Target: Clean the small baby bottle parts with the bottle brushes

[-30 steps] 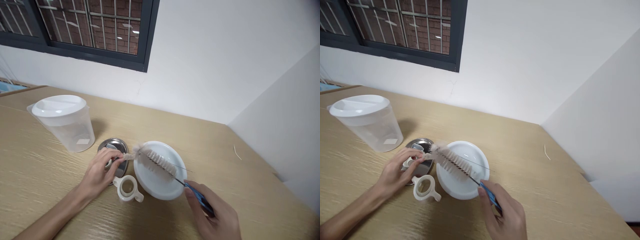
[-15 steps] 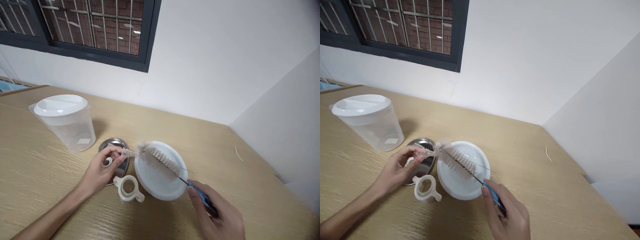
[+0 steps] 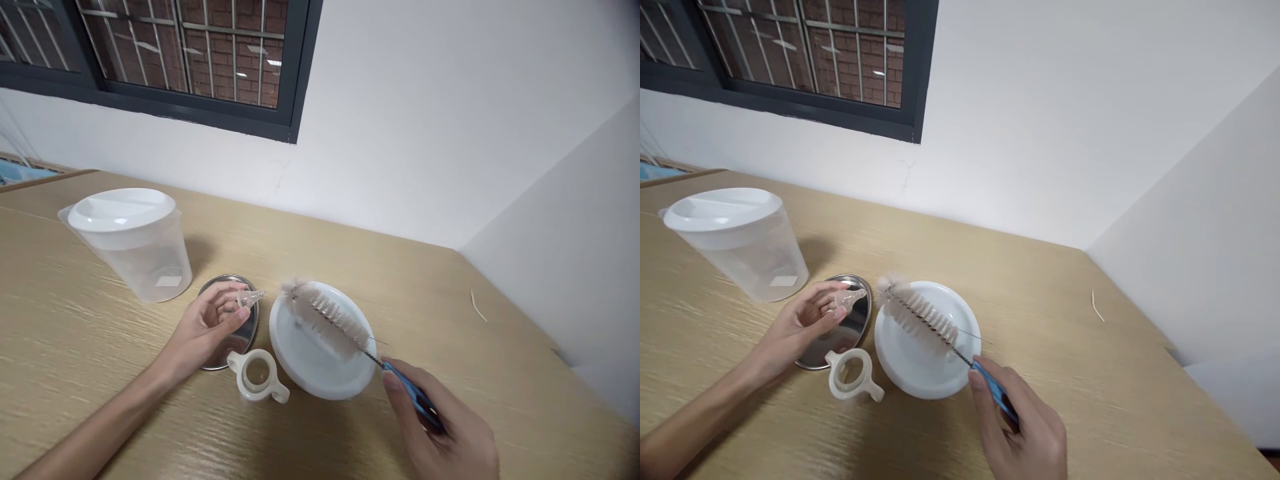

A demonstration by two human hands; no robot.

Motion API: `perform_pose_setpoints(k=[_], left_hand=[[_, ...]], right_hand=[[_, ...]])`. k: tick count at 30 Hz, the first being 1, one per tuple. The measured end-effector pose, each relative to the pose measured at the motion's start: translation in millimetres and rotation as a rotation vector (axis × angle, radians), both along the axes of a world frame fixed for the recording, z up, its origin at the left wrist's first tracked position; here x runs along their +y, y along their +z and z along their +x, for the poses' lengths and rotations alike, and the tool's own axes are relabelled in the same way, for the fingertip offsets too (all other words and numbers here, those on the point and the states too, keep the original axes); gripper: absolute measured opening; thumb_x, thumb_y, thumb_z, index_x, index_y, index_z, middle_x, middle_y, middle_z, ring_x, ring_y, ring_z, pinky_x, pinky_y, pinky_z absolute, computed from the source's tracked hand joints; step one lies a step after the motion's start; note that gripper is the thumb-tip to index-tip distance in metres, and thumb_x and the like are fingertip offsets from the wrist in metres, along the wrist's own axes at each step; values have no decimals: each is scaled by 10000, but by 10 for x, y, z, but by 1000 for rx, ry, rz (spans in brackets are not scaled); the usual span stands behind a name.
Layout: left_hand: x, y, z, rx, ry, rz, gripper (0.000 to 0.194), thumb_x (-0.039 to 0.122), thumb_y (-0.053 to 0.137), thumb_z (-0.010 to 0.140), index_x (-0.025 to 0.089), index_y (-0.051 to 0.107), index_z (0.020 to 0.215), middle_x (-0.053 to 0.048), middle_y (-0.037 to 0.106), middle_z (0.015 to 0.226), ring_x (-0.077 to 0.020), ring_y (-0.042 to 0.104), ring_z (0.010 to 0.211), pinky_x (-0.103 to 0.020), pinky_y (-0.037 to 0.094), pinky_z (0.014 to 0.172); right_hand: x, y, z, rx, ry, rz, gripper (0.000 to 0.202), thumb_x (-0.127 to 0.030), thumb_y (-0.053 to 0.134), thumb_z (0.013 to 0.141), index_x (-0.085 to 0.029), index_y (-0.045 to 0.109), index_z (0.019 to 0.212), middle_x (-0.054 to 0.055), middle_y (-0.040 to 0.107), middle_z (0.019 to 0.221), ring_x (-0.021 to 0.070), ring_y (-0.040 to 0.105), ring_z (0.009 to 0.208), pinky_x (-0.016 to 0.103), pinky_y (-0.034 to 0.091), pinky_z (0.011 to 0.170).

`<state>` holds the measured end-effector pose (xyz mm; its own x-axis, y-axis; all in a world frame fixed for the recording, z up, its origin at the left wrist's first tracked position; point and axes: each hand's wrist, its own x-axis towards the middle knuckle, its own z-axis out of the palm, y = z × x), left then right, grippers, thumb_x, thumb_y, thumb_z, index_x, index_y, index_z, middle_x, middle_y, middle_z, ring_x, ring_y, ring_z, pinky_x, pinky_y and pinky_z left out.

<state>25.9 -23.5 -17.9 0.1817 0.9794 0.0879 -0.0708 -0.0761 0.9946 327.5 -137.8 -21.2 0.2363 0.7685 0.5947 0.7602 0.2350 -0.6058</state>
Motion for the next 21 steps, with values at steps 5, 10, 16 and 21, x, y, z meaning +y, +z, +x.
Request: perform_pose_setpoints(k=[5, 10, 16, 21], left_hand=[[5, -11, -28, -69, -47, -108, 427, 438, 783, 833, 238, 661, 1190, -102, 740, 1134, -251, 690, 1030, -322, 640, 704], [-22, -1, -40, -131, -58, -241, 344, 447, 764, 863, 208, 755, 1111, -87, 752, 1157, -166, 670, 997, -208, 564, 813], [-13, 11, -30, -307, -115, -359, 316, 427, 807, 827, 176, 781, 1018, -68, 743, 1014, -133, 655, 903, -180, 549, 804], [-8, 17, -35, -356, -106, -378, 359, 385, 821, 824, 194, 759, 1122, -70, 737, 1042, -130, 658, 896, -191, 564, 818]], right_hand=[[-4, 4, 1, -3, -18, -8, 178, -389, 650, 919, -245, 753, 914, 3, 765, 822, 130, 680, 627, 191, 562, 619], [4, 6, -11, -5, -13, 6, 159, -366, 643, 920, -248, 751, 914, -15, 761, 812, 117, 679, 622, 174, 545, 600], [6, -5, -16, -6, -4, -2, 159, -364, 639, 927, -247, 748, 929, -6, 764, 830, 131, 690, 648, 186, 543, 612], [7, -19, -14, -4, 2, -11, 158, -365, 632, 934, -251, 740, 933, -11, 756, 820, 124, 680, 638, 182, 534, 603]])
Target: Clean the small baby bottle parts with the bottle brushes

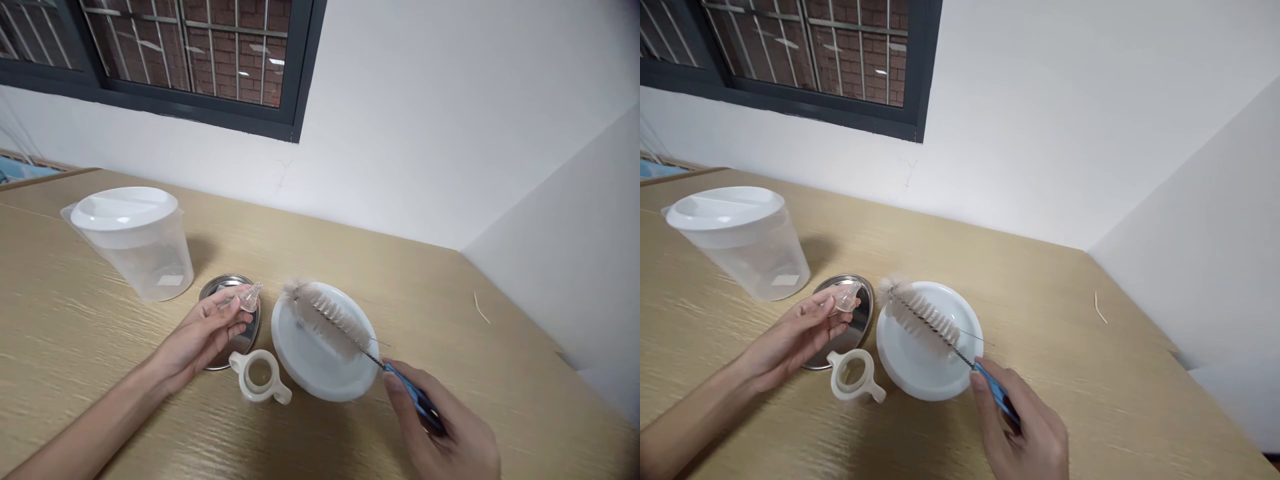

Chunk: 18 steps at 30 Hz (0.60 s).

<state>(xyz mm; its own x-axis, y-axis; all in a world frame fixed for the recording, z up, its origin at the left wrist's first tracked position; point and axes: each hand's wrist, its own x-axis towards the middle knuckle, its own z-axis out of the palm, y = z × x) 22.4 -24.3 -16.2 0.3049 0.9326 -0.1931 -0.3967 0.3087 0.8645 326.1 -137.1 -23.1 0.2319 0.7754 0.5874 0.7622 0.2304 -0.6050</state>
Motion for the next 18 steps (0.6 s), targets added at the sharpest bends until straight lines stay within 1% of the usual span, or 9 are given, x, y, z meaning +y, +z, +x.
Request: perform_pose_setpoints(k=[2, 5, 9, 13, 18], left_hand=[[1, 5, 5, 2, 11, -6, 376, 380, 826, 820, 197, 755, 1140, -74, 742, 1070, -126, 665, 897, -187, 568, 825], [1, 15, 19, 20, 13, -7, 350, 407, 837, 803, 161, 783, 1046, -93, 753, 1103, -116, 672, 889, -164, 572, 821], [-3, 32, 35, 13, 37, -55, 370, 423, 888, 728, 159, 800, 970, -85, 778, 1047, -104, 683, 842, -151, 581, 799], [1, 36, 40, 11, 53, -77, 372, 413, 907, 699, 167, 804, 958, -76, 790, 1022, -101, 693, 825, -149, 585, 787], [-15, 41, 35, 21, 52, -55, 346, 375, 917, 695, 169, 805, 949, -76, 794, 1008, -107, 695, 833, -149, 579, 790]], right_hand=[[2, -2, -1, 5, 4, 6, 150, -360, 632, 935, -255, 739, 935, -16, 757, 827, 120, 681, 645, 178, 534, 611], [4, -5, 2, 3, 5, 13, 142, -357, 644, 926, -254, 742, 931, -17, 756, 827, 120, 678, 643, 179, 541, 625], [4, -9, 11, 0, 5, 16, 150, -362, 641, 925, -254, 745, 935, -18, 755, 822, 117, 675, 633, 176, 543, 624], [3, -5, 15, -2, -4, 16, 158, -371, 644, 920, -255, 750, 934, -21, 759, 821, 109, 673, 620, 166, 539, 610], [3, 12, 3, -14, -11, 15, 158, -367, 639, 921, -252, 747, 922, -21, 755, 799, 115, 667, 601, 175, 545, 609]])
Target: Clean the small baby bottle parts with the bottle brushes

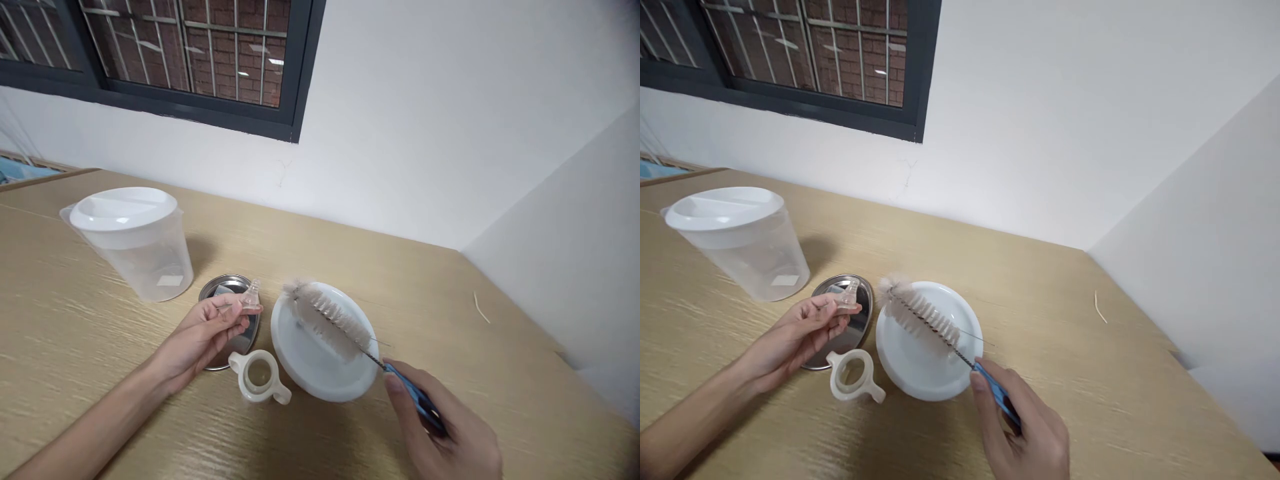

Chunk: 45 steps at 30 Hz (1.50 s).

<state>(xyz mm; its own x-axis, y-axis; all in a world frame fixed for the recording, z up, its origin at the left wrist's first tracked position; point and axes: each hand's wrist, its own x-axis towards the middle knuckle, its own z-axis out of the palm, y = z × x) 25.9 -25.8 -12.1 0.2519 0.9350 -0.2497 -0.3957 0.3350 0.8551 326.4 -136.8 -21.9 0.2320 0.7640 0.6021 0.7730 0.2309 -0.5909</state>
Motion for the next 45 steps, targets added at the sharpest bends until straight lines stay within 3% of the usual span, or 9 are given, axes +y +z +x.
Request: perform_pose_setpoints(k=[12, 19, 26, 35, 40, 45], left_hand=[[-34, 11, -20, 254, -20, 192, 261, 405, 836, 791, 166, 767, 872, -49, 776, 856, -97, 632, 717, -144, 489, 635], [-83, 77, 57, 300, -63, 303, 301, 426, 817, 785, 166, 670, 825, -37, 745, 744, -142, 647, 624, -211, 471, 567], [-112, 58, 53, 328, -81, 333, 259, 387, 797, 799, 172, 660, 848, -51, 740, 768, -158, 659, 607, -224, 483, 530], [-124, 45, 33, 346, -99, 360, 264, 398, 768, 838, 173, 632, 862, -50, 735, 790, -134, 623, 596, -213, 458, 523], [-111, 46, 35, 357, -93, 342, 269, 408, 768, 835, 167, 649, 852, -65, 746, 804, -147, 638, 615, -223, 456, 539], [-87, 17, 38, 363, -67, 337, 263, 398, 783, 819, 164, 664, 832, -61, 740, 753, -163, 651, 617, -237, 467, 554]], right_hand=[[-11, 2, -4, -18, -3, 15, 177, -367, 631, 925, -237, 751, 933, 6, 772, 817, 132, 690, 615, 181, 558, 590], [-45, -60, -83, -61, 70, -9, 203, -379, 646, 913, -217, 765, 941, 18, 742, 752, 100, 615, 483, 166, 488, 431], [-16, -68, -99, -38, 81, 17, 168, -334, 639, 916, -222, 753, 967, 13, 756, 791, 120, 674, 561, 186, 561, 572], [-3, -45, -64, -26, 75, 9, 147, -334, 631, 932, -247, 741, 975, -13, 751, 801, 96, 659, 574, 162, 552, 612], [-20, -26, -59, -38, 3, 14, 183, -351, 628, 930, -222, 756, 954, 21, 761, 809, 134, 703, 638, 177, 551, 563], [-39, -50, -91, -66, 45, 15, 178, -349, 638, 916, -225, 758, 956, 12, 753, 767, 112, 648, 518, 175, 552, 524]])
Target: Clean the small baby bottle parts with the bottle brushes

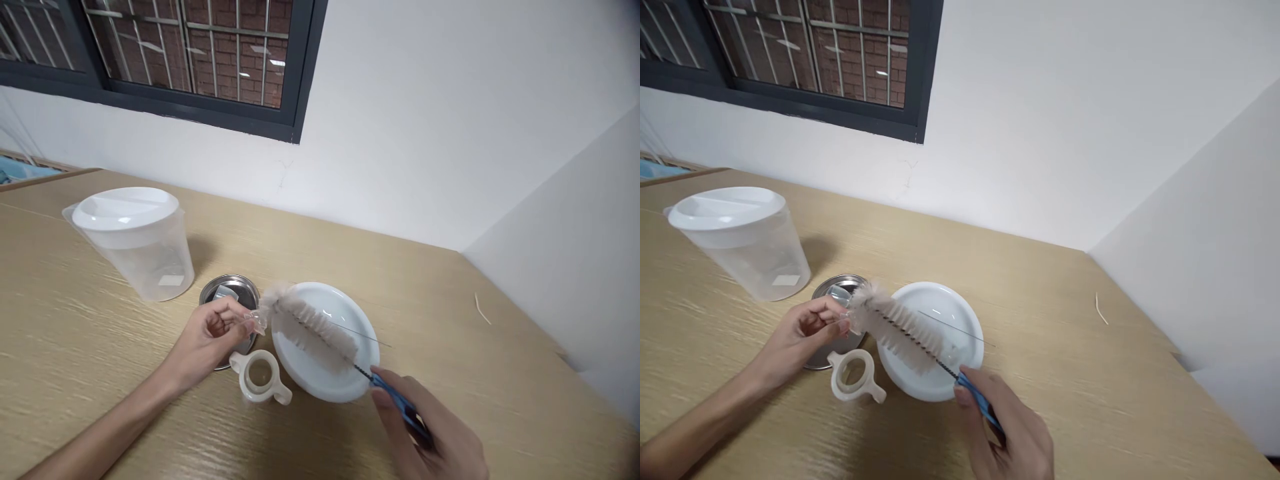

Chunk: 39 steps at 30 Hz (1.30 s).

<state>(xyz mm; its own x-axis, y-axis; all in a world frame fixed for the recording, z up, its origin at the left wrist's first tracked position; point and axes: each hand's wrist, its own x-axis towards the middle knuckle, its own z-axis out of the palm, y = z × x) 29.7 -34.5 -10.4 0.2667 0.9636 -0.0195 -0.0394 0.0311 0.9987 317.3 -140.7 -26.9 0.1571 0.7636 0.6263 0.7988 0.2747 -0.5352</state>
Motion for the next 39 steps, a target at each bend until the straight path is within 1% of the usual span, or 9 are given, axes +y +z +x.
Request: perform_pose_setpoints(k=[3, 6, 9, 16, 19, 26, 28, 33, 39], left_hand=[[3, 14, 5, -20, 8, 10, 257, 390, 793, 809, 167, 665, 817, -62, 757, 765, -163, 662, 632, -234, 475, 577], [0, 47, 9, -48, 23, 17, 263, 384, 814, 786, 165, 668, 788, -75, 783, 801, -163, 672, 647, -234, 489, 604], [-2, 60, 1, -40, 29, 14, 267, 390, 813, 789, 165, 671, 792, -74, 788, 804, -160, 674, 646, -231, 494, 608], [5, 23, -32, -20, 20, 23, 262, 404, 783, 826, 166, 676, 844, -62, 773, 782, -167, 690, 666, -239, 506, 625], [7, 24, -28, -31, 23, 30, 258, 397, 792, 815, 163, 684, 834, -73, 783, 807, -173, 696, 685, -249, 521, 651], [6, 6, -8, -7, 2, 29, 274, 411, 786, 822, 165, 665, 836, -67, 784, 810, -155, 679, 671, -234, 508, 636], [4, 2, -9, 0, -5, 25, 280, 420, 782, 824, 168, 662, 847, -64, 782, 805, -147, 667, 654, -228, 497, 620], [4, 18, -31, 8, 12, 23, 289, 428, 777, 829, 161, 669, 836, -69, 771, 811, -151, 670, 683, -227, 487, 635], [18, 35, -48, 12, 45, 38, 291, 433, 784, 822, 162, 679, 800, -30, 726, 735, -126, 641, 665, -199, 470, 629]], right_hand=[[3, -4, -8, -6, 20, -33, 198, -365, 635, 917, -216, 762, 946, 24, 747, 753, 117, 642, 503, 179, 552, 502], [9, 11, 3, 19, -1, -31, 203, -370, 625, 927, -215, 755, 945, 26, 755, 771, 122, 664, 534, 179, 564, 526], [11, 23, 20, 23, -16, -29, 199, -375, 625, 927, -226, 756, 940, 15, 757, 777, 119, 666, 534, 173, 547, 498], [10, 36, 28, 42, -11, -42, 194, -378, 633, 922, -230, 758, 943, 12, 741, 755, 110, 647, 527, 166, 556, 526], [7, 44, 22, 49, -13, -33, 193, -368, 628, 924, -225, 755, 951, 20, 738, 757, 118, 661, 556, 167, 542, 505], [-2, -6, 24, 3, -17, -33, 216, -390, 637, 911, -222, 769, 941, 28, 755, 760, 120, 639, 491, 187, 497, 426], [3, -21, 23, 0, 9, -31, 206, -380, 645, 906, -224, 770, 959, 27, 761, 774, 119, 644, 498, 187, 509, 447], [14, -14, 22, 42, 42, -15, 165, -337, 638, 917, -231, 755, 968, 17, 766, 805, 125, 681, 564, 194, 582, 589], [11, -5, 39, 42, 36, -9, 147, -310, 654, 908, -235, 758, 981, 6, 764, 814, 113, 681, 563, 175, 566, 568]])
